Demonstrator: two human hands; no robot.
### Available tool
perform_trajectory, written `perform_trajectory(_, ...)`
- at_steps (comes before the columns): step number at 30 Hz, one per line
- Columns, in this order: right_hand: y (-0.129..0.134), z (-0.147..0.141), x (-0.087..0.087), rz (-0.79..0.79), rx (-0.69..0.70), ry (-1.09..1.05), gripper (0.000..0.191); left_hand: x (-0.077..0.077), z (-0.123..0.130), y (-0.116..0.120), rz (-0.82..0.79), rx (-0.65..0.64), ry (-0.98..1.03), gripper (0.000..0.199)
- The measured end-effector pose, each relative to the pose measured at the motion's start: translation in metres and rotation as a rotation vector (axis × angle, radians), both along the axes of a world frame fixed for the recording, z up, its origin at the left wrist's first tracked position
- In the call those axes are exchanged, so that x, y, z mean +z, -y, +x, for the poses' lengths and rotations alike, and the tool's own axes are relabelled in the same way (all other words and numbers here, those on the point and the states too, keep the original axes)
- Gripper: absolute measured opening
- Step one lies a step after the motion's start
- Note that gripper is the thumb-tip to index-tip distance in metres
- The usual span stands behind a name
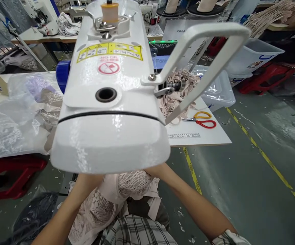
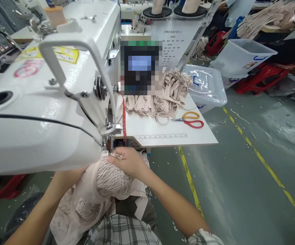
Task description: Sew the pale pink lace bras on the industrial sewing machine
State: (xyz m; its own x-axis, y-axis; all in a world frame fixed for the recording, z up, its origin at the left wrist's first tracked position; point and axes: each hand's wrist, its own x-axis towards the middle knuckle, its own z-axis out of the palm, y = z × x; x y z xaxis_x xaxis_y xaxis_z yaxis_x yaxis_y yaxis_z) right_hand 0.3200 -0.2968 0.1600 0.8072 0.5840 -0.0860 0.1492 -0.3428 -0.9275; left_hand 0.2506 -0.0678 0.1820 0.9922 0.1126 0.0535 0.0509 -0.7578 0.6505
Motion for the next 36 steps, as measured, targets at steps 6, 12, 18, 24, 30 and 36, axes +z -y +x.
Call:
perform_trajectory(6,0.008,-0.009,-0.043,0.137,-0.001,-0.226,0.057,0.01,-0.002,0.005,-0.005,-0.002,-0.01,0.018)
perform_trajectory(12,0.021,-0.038,-0.106,0.361,0.43,-0.586,0.064,0.021,-0.003,0.004,0.016,0.001,-0.087,0.025)
perform_trajectory(18,0.043,-0.053,-0.116,0.471,0.222,-0.884,0.026,0.023,-0.003,0.007,-0.028,0.047,-0.159,0.04)
perform_trajectory(24,0.056,-0.062,-0.119,0.519,0.056,-0.911,0.032,0.027,-0.004,0.014,-0.049,0.08,-0.215,0.049)
perform_trajectory(30,0.071,-0.065,-0.098,0.562,0.057,-0.848,0.034,0.016,-0.008,0.001,0.099,0.058,-0.106,0.026)
perform_trajectory(36,0.087,-0.056,-0.05,0.389,0.179,-0.477,0.046,0.028,-0.046,0.032,0.155,-0.107,0.372,0.02)
